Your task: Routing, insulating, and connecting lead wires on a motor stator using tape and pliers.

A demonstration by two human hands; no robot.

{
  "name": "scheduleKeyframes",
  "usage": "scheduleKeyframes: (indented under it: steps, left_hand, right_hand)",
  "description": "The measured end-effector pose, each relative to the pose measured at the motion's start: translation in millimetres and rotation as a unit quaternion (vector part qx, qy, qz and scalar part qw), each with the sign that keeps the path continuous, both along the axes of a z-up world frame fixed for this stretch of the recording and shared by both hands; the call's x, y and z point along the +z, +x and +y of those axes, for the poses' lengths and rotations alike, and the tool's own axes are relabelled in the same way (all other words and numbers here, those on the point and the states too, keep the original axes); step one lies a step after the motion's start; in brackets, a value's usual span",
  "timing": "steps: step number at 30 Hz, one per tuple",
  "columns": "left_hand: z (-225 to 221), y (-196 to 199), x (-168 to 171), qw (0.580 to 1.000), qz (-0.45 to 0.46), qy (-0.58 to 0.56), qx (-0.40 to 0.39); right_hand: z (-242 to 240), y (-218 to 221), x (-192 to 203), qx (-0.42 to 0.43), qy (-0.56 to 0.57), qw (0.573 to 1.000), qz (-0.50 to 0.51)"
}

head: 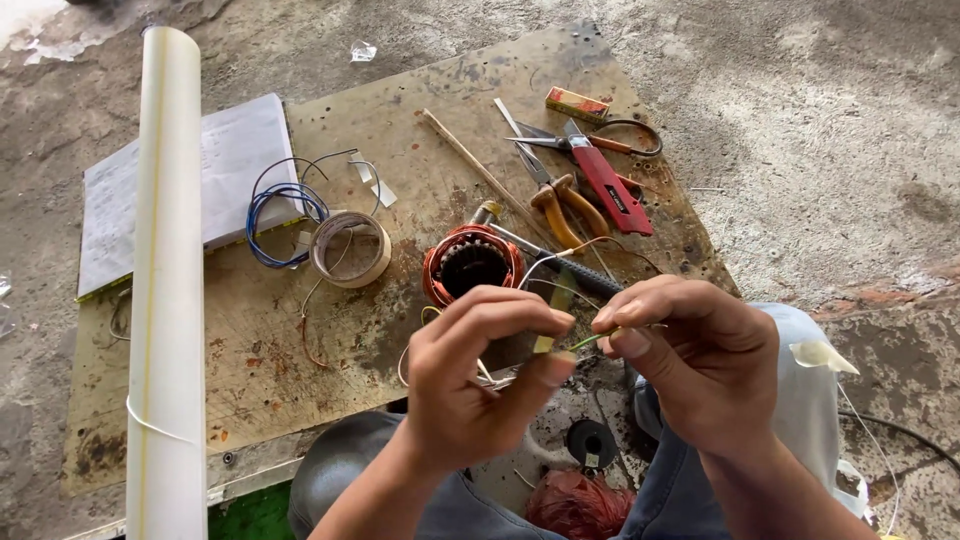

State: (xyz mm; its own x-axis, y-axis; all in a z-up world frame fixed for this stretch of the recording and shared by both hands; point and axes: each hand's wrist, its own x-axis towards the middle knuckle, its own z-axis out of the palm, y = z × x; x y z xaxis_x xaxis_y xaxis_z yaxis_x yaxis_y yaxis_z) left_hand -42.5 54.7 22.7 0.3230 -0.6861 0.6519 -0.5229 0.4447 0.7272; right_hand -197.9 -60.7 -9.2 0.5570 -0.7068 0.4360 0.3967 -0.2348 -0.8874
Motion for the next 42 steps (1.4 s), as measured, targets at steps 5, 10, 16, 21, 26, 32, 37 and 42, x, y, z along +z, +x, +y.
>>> scheduleKeyframes:
  steps: [5,10,16,21,26,32,37,42]
  left_hand:
    - [0,-9,2,1.000,0.010,0.002,-0.012]
    - [1,-7,2,1.000,0.015,0.018,-0.005]
    - [3,-4,1,0.998,-0.006,0.055,-0.006]
    - [2,-5,3,0.997,0.028,0.073,-0.020]
    - [6,-1,3,0.996,0.058,0.064,0.013]
    - [10,26,-10,0.983,0.185,-0.005,0.005]
    - [5,26,-18,0.982,0.188,0.021,0.002]
    - [5,17,-9,0.979,0.197,0.051,0.028]
  right_hand:
    - [3,0,-3,0.018,0.047,0.999,0.004]
    - [2,4,3,-0.003,0.021,0.999,0.024]
    - [-13,-2,3,-0.002,-0.023,0.998,0.059]
    - [-16,1,18,0.039,-0.087,0.991,0.098]
    - [-27,9,20,0.046,-0.130,0.985,0.105]
    - [-95,53,-20,-0.133,-0.351,0.869,0.322]
    - [-109,110,-47,-0.129,-0.356,0.725,0.575]
    - [-107,122,-30,-0.091,-0.386,0.628,0.670]
